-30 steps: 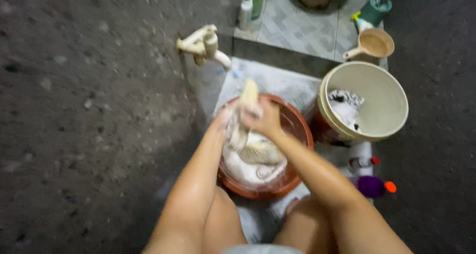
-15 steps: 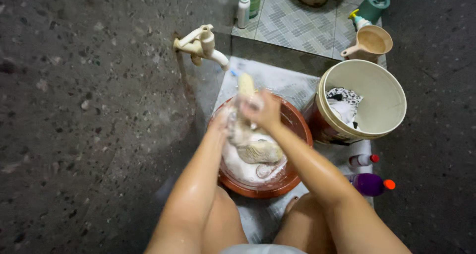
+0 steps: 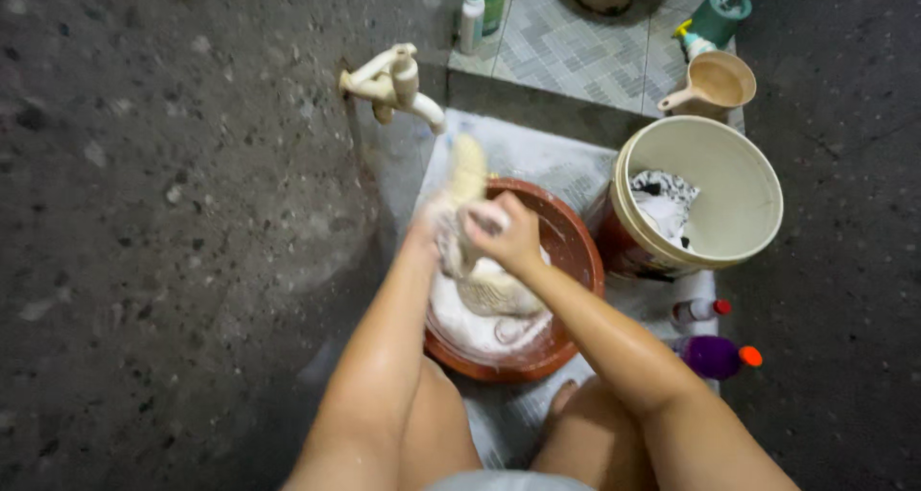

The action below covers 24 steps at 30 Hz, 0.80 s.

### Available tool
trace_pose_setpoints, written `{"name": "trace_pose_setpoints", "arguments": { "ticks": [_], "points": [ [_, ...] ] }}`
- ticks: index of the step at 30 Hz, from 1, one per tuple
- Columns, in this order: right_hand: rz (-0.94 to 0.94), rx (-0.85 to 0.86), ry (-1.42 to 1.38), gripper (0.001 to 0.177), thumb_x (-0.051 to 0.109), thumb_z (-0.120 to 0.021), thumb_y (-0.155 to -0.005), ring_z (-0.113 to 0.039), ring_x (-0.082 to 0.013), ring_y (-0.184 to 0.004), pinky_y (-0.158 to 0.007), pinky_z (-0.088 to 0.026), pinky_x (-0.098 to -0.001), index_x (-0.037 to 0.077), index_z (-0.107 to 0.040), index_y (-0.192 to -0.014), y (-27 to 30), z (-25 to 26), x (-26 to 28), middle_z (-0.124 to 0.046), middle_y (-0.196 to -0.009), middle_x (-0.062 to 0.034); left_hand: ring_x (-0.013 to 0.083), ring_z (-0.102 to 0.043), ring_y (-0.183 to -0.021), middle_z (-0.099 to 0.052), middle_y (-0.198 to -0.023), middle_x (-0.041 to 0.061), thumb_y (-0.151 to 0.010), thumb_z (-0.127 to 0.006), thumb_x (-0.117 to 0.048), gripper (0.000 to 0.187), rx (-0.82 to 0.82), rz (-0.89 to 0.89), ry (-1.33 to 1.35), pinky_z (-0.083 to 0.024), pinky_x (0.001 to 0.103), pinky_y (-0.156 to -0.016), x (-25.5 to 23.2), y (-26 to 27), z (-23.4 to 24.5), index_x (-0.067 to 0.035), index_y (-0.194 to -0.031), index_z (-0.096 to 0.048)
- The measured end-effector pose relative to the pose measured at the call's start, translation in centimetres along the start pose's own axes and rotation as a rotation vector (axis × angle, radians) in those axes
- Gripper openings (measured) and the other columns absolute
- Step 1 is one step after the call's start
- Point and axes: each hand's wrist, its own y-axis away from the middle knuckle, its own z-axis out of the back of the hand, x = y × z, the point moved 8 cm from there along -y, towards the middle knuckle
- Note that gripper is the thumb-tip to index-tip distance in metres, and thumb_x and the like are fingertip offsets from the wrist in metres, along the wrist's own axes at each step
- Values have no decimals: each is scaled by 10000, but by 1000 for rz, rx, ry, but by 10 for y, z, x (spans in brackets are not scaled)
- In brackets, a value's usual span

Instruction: The person washes shoes by hand in a basin with soapy water, scrubbing different parts of the footwear and rinsing them under a running tap.

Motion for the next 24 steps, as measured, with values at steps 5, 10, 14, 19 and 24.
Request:
{"name": "trace_pose_setpoints", "arguments": {
  "ticks": [5, 10, 14, 19, 24],
  "points": [
    [-96, -300, 126, 423, 395, -848, -803, -685, -227, -675, -651, -555, -372, 36, -628, -849, -100, 18, -16, -710, -766, -152, 260, -731, -837, -737, -986, 139, -999, -493, -309, 375, 21, 18, -51, -623, 395, -750, 27, 10, -4, -23, -1183, -653],
    [-3, -56, 138, 433, 409, -808, -793, -698, -182, -681, -625, -557, -346, 43, -605, -904, -41, -2, 8, -706, -770, -118, 255, -728, -821, -737, -984, 134, -1014, -501, -295, 365, 15, -5, -72, -621, 390, -723, 15, -2, 0, -24, -1207, -651],
    [161, 97, 155, 338, 357, -821, -776, -674, -223, -700, -637, -547, -372, 77, -710, -930, 24, 2, 22, -693, -795, -139, 251, -726, -808, -738, -983, 130, -1025, -506, -283, 358, -44, 7, -122, -619, 386, -702, 13, 5, 14, -24, -1225, -650],
    [132, -94, 358, 488, 433, -874, -739, -682, -333, -658, -580, -520, -424, 31, -627, -864, -54, 18, -9, -678, -756, -192, 246, -723, -792, -739, -982, 126, -1040, -513, -269, 349, -15, -4, -183, -616, 381, -675, 21, -8, 1, -25, -1249, -649],
    [-159, -254, 226, 469, 461, -843, -782, -740, -282, -748, -654, -561, -421, 57, -646, -917, -76, 28, -31, -727, -830, -163, 213, -724, -797, -741, -999, 101, -1033, -538, -243, 320, 1, -70, -189, -616, 371, -651, 23, -9, -2, -48, -1263, -646]
  ]
}}
